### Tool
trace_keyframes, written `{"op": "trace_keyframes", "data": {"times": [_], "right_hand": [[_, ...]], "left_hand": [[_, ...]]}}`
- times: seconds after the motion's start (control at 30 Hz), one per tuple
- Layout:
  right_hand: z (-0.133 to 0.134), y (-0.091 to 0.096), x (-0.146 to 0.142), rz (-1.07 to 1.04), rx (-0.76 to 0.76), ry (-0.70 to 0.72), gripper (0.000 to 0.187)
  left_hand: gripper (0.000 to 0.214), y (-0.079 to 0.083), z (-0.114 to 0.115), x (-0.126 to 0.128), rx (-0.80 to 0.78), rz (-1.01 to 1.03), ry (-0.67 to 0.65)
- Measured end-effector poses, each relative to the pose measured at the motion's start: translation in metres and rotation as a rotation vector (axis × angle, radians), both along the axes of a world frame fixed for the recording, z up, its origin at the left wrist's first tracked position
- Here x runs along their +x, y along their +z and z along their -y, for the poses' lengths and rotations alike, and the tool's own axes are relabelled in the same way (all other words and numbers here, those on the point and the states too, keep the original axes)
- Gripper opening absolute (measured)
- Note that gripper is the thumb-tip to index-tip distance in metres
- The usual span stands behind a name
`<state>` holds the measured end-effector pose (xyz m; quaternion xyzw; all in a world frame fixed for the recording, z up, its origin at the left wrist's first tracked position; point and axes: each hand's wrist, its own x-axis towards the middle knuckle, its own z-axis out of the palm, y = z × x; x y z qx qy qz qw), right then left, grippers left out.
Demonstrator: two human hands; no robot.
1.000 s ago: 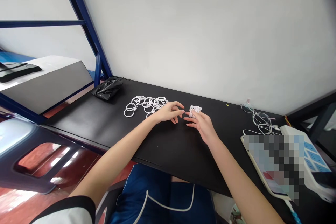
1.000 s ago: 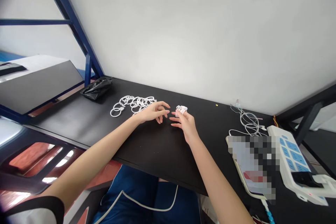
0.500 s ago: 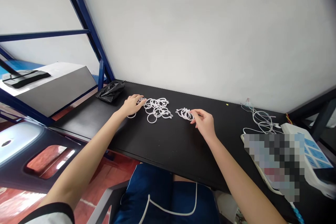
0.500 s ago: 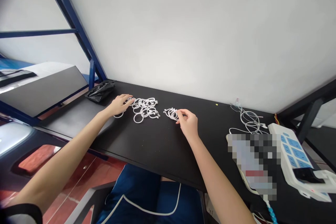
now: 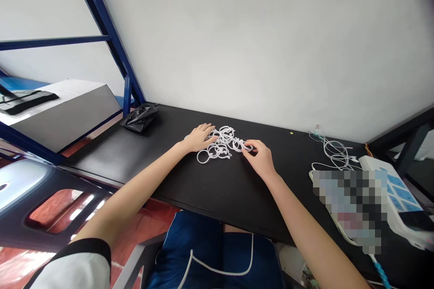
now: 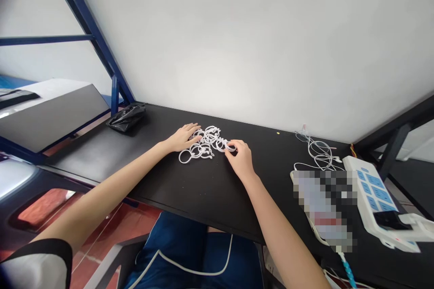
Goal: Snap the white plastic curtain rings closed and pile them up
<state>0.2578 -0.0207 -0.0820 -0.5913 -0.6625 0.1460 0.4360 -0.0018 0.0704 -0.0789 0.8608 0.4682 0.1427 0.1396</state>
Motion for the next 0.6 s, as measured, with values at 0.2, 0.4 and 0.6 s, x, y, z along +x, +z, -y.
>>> {"op": "trace_keyframes", "data": {"times": [0.2, 0.4, 0.6], "right_hand": [[-0.006, 0.0, 0.018, 0.066, -0.026, -0.056, 0.013], [-0.008, 0.002, 0.023, 0.071, -0.024, -0.108, 0.014], [-0.001, 0.004, 0.004, 0.083, -0.027, -0.056, 0.02]], "left_hand": [[0.078, 0.003, 0.003, 0.03, -0.072, 0.069, -0.079], [0.065, 0.011, -0.004, 0.019, -0.064, 0.288, 0.0], [0.055, 0.009, -0.018, -0.002, -0.224, 0.455, 0.137]]}}
